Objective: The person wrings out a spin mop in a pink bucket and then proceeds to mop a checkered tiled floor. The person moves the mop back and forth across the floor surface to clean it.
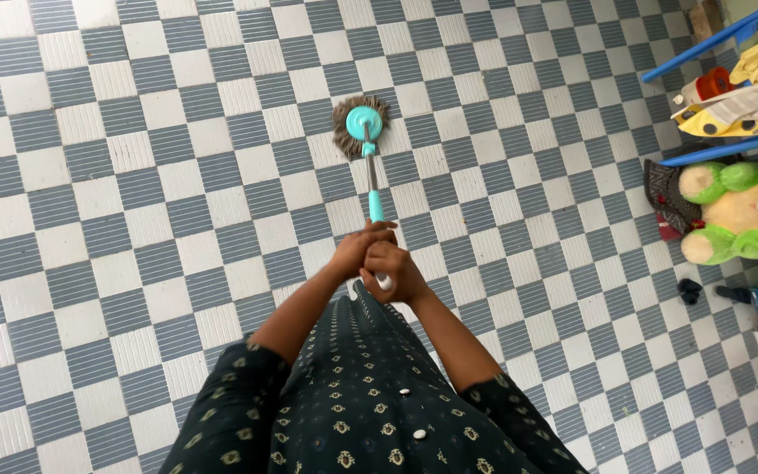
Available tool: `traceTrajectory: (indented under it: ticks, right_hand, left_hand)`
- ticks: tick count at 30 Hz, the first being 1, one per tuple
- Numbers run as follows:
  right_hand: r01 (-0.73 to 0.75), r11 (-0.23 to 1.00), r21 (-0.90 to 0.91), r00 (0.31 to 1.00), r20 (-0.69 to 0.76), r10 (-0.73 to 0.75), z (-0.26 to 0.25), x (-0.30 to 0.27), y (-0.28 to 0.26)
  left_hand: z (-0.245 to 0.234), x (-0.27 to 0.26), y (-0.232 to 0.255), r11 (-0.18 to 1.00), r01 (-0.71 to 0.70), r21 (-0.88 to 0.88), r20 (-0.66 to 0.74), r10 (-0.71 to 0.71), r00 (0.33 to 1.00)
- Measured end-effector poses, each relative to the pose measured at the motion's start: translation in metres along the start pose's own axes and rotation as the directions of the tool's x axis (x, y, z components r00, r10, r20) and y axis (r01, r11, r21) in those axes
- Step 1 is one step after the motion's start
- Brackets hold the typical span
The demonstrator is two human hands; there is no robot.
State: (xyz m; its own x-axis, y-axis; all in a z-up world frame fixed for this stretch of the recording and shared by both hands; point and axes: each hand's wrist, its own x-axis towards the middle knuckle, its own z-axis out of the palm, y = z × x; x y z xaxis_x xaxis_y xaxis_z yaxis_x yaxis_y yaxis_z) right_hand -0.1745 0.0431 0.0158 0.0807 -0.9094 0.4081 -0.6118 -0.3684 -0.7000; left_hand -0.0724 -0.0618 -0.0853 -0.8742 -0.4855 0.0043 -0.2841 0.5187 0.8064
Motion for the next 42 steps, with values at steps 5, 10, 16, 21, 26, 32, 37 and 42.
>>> traceTrajectory:
  ticks: [5,10,16,21,26,32,37,42]
  right_hand:
    - [0.011,0.999,-0.036,1.0,0.027,-0.011,0.006,0.002,0.02]
    - [-0.055,0.998,-0.009,0.998,0.002,0.055,-0.035,0.0,-0.03]
    - [-0.11,0.992,0.066,0.994,-0.015,0.111,-0.059,-0.007,-0.085]
    - [0.03,0.999,0.033,0.992,-0.126,-0.025,-0.059,-0.002,-0.053]
    - [-0.033,0.999,-0.025,0.983,-0.182,0.028,-0.053,0.004,0.015]
    - [-0.089,0.991,-0.102,0.979,-0.194,0.068,-0.042,-0.016,0.038]
    - [-0.129,0.989,-0.069,0.98,-0.159,0.116,-0.058,-0.026,-0.025]
    - [-0.178,0.984,-0.015,0.975,-0.136,0.174,-0.08,-0.033,-0.083]
  left_hand:
    - [0.003,0.011,-0.008,0.997,0.018,-0.075,-0.021,-0.02,1.0]
    - [-0.01,-0.004,0.046,1.0,-0.022,-0.004,0.015,0.022,1.0]
    - [-0.03,-0.028,0.104,0.998,-0.055,0.027,0.188,0.049,0.981]
    - [-0.014,-0.001,0.082,0.991,-0.053,0.121,0.227,0.024,0.974]
    - [0.013,0.065,0.022,0.983,-0.144,0.114,0.038,0.141,0.989]
    - [0.033,0.079,0.02,0.997,-0.035,0.067,0.139,0.025,0.99]
    - [0.02,0.035,0.062,0.995,-0.095,0.027,0.184,0.088,0.979]
    - [-0.002,-0.004,0.118,0.977,-0.2,-0.074,0.178,0.211,0.961]
